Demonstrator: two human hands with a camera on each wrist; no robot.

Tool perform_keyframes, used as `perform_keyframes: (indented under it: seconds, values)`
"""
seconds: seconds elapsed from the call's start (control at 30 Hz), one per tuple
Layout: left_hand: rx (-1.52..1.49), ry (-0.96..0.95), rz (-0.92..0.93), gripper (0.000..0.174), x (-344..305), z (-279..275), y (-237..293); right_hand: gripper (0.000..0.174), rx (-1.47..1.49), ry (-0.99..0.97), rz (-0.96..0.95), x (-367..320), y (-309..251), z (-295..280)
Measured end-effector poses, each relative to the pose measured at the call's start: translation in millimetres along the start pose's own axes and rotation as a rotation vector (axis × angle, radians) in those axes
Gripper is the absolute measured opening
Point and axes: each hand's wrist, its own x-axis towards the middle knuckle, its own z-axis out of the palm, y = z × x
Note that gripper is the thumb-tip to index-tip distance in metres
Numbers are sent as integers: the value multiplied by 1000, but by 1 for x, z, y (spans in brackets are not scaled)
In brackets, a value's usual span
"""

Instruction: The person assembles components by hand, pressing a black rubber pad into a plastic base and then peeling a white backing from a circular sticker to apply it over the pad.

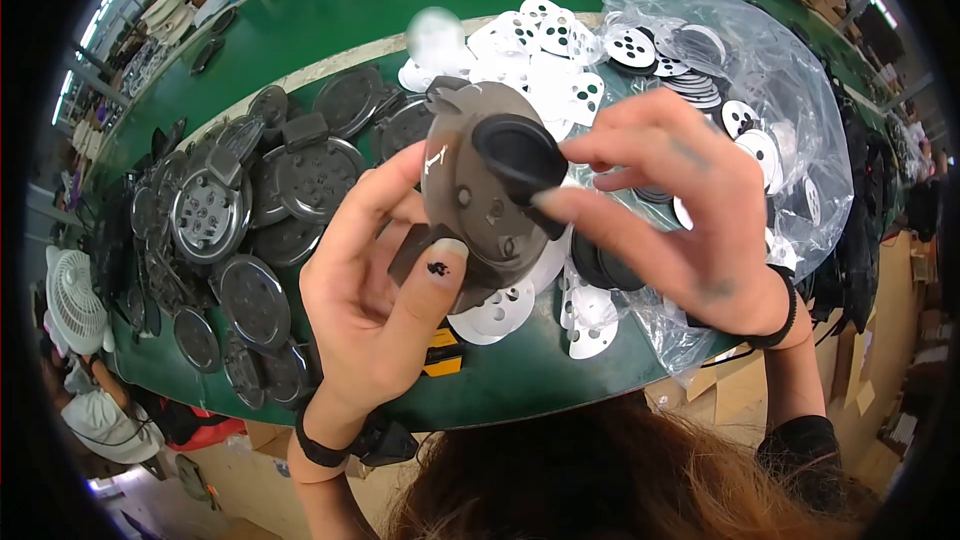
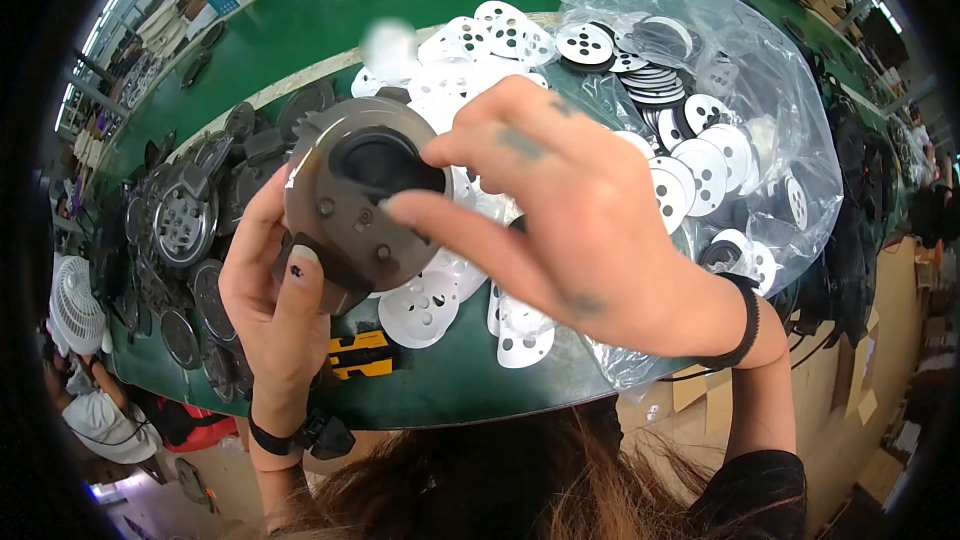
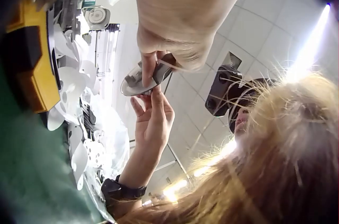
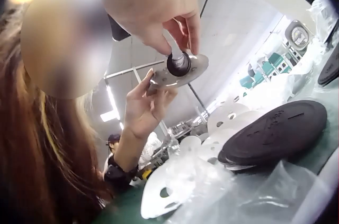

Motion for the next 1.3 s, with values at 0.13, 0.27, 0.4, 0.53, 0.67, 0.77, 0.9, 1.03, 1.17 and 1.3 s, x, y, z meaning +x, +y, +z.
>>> perform_keyframes:
  seconds: [0.13,0.27,0.4,0.53,0.67,0.77,0.9,1.03,1.17,1.3]
  values:
    - [-71,-5,29,52,0,2,-7,57,-293,88,-176,-3,2,9]
    - [-26,-54,-10,50,-2,5,-11,75,-362,24,-73,1,1,11]
    - [-261,54,-193,50,2,10,-2,48,105,-128,211,10,14,4]
    - [76,-9,-111,43,5,6,-11,28,657,-229,400,16,20,1]
    - [-10,30,-212,44,9,4,-10,19,819,-297,495,20,25,2]
    - [-8,135,-253,56,13,-1,-12,26,686,-381,517,39,42,-7]
    - [143,219,-234,57,17,-16,-9,25,552,-87,521,94,97,-14]
    - [316,109,-234,68,17,-16,-8,37,807,45,690,128,185,3]
    - [1110,72,3,49,20,-30,1,41,386,21,778,109,171,-6]
    - [1467,177,-102,56,19,-50,-5,30,-191,-348,154,74,148,-47]
